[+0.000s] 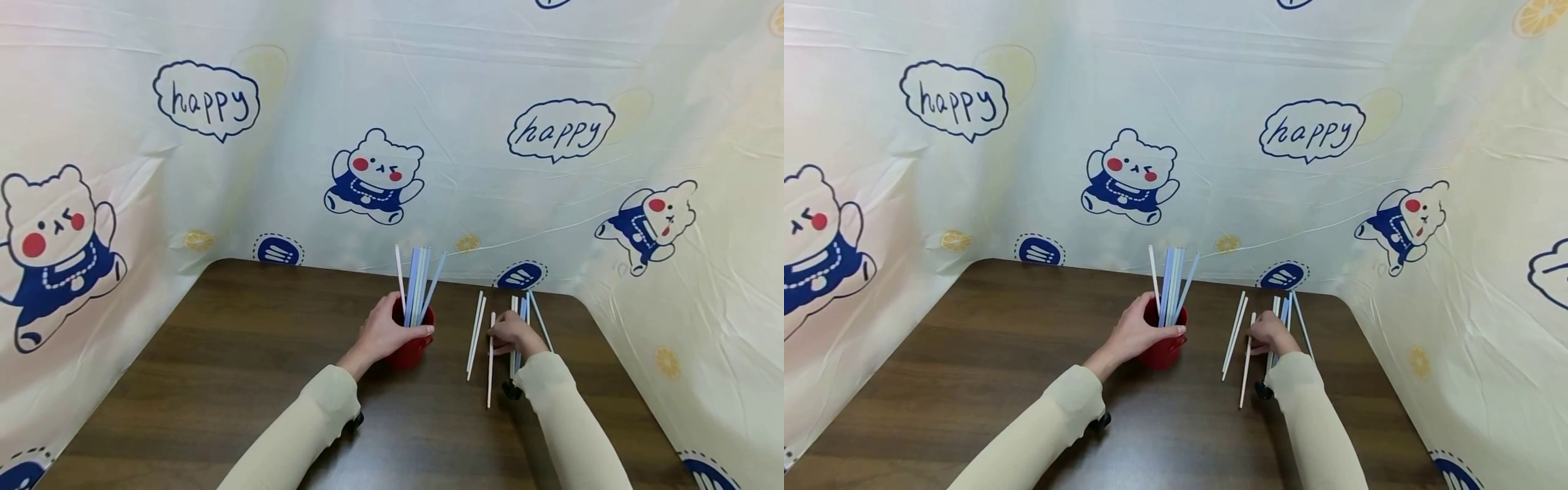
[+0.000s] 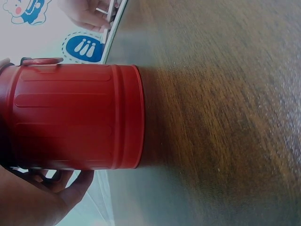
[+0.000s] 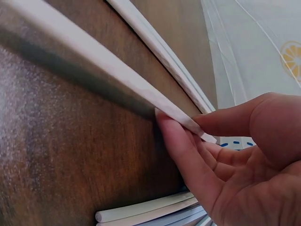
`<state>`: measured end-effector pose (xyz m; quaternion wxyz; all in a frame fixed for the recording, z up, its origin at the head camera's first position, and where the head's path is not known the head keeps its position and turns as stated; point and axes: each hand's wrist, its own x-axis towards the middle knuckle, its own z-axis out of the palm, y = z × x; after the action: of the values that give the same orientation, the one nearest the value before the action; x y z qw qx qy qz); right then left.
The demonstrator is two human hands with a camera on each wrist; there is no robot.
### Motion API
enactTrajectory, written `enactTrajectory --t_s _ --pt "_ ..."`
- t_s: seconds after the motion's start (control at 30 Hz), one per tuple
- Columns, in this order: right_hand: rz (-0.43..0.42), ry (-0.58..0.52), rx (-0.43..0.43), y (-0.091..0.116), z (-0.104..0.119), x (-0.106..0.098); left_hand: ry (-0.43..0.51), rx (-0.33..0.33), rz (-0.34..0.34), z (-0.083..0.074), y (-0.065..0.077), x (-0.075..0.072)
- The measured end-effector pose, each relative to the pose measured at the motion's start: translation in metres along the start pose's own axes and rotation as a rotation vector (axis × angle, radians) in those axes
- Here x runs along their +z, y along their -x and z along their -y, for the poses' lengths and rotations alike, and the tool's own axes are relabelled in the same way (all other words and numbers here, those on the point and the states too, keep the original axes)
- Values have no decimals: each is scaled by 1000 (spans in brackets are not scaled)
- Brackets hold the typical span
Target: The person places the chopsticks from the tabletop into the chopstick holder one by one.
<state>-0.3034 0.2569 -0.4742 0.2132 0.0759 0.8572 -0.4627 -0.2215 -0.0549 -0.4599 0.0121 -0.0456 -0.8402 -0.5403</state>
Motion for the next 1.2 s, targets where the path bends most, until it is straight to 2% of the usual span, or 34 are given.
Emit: enactTrajectory --t_s 0.4,0.7,1.03,1.2 --pt "39 -6 17 2 -1 2 -3 4 -6 0 1 -1" --pt "46 -7 -11 6 -5 4 -10 1 -4 1 1 1" --pt "40 -141 -56 4 -7 4 -10 8 -7 1 0 0" --pt "18 -183 -107 -1 -6 8 -8 12 -4 2 -1 0"
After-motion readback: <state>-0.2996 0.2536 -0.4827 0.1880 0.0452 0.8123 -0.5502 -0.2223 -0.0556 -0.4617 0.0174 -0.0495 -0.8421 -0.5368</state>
